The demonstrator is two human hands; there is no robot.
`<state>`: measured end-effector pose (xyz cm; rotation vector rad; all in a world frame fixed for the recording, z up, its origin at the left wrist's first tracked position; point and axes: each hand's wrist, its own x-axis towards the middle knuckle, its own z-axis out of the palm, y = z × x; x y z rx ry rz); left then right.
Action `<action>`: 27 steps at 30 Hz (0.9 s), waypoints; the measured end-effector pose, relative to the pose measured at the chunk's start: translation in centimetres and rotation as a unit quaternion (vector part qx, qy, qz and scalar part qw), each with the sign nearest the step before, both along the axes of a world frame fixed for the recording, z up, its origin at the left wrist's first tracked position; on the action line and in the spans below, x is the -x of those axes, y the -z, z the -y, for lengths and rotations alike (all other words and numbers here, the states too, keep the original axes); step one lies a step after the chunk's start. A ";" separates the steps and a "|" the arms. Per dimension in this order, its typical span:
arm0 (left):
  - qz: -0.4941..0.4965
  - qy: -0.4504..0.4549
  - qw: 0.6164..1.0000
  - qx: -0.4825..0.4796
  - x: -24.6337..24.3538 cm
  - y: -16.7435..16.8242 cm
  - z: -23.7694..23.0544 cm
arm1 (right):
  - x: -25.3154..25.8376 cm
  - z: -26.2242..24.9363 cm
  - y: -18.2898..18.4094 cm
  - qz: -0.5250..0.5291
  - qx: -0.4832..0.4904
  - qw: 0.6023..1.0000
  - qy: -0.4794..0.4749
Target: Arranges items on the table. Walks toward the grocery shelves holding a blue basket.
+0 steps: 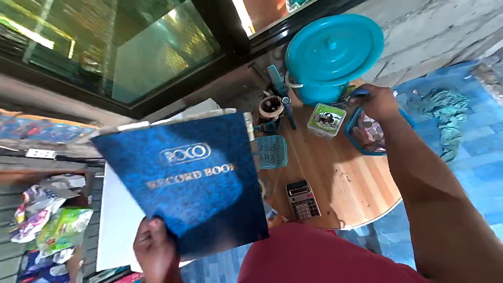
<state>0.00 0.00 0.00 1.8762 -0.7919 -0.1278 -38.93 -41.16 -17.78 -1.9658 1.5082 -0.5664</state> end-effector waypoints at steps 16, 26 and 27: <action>-0.116 -0.192 0.971 0.080 -0.6 2.4 -7.6 | -3.8 -10.8 0.3 0.756 -0.217 0.611 0.091; -0.104 -0.249 0.952 0.146 -1.0 1.8 -14.1 | -11.7 -6.3 -5.1 0.579 -0.081 0.811 0.015; -0.104 -0.252 0.949 0.161 -1.3 2.3 -15.1 | -13.6 -5.2 -5.4 0.539 -0.060 0.840 0.010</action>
